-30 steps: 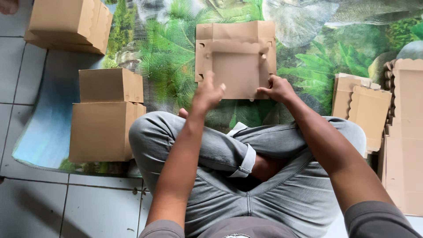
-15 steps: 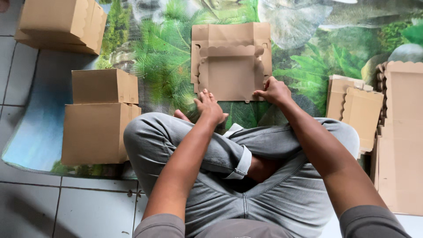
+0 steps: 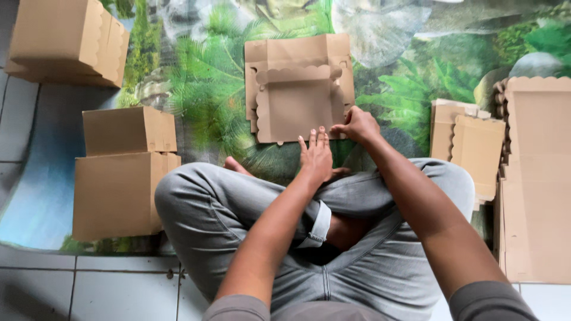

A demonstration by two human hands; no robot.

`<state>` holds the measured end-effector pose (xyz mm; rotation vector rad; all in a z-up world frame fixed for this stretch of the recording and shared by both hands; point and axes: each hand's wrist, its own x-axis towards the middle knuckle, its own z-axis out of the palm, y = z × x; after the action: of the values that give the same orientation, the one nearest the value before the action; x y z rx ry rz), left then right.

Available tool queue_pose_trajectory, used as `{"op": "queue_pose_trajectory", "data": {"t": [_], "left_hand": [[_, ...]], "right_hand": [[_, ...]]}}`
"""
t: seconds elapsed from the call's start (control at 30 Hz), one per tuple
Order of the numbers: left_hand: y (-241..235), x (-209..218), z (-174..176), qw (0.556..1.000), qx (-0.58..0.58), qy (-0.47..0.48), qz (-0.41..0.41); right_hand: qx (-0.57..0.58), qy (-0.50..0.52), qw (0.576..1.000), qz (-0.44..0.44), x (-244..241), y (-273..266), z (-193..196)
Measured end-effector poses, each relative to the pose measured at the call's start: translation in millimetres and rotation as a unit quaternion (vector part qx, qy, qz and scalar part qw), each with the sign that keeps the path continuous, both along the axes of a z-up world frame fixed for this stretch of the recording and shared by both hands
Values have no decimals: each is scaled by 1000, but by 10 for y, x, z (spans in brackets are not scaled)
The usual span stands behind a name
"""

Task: The person sits on the floor and assembles a flat cardboard box by folding the side flaps, tucking the tabs into slots, and securing the structure. They then fold and tuck the top flaps to close the box.

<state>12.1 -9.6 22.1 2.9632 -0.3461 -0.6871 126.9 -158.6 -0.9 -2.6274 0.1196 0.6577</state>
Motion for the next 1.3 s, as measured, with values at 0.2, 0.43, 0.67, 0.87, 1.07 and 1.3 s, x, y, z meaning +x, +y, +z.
{"op": "queue_pose_trajectory", "data": {"t": [0.2,0.43,0.67,0.87,1.07,1.3], "left_hand": [[-6,-118,308,997,-64,-36,0],[-21,89,-148,997,53,33,36],[346,207,511,967,126,175,137],[758,314,646,946,152,230,170],[559,211,418,938,232,184,178],[-7,145,-150,972,182,100,111]], "right_hand": [[6,2,1000,-15,-5,-17,-104],[4,-10,1000,-9,-49,-25,-98],[20,-3,1000,-11,-83,15,111],[11,-21,1000,-15,-80,-1,-2],[0,-14,1000,-20,-60,17,25],[4,9,1000,-25,-32,15,0]]}}
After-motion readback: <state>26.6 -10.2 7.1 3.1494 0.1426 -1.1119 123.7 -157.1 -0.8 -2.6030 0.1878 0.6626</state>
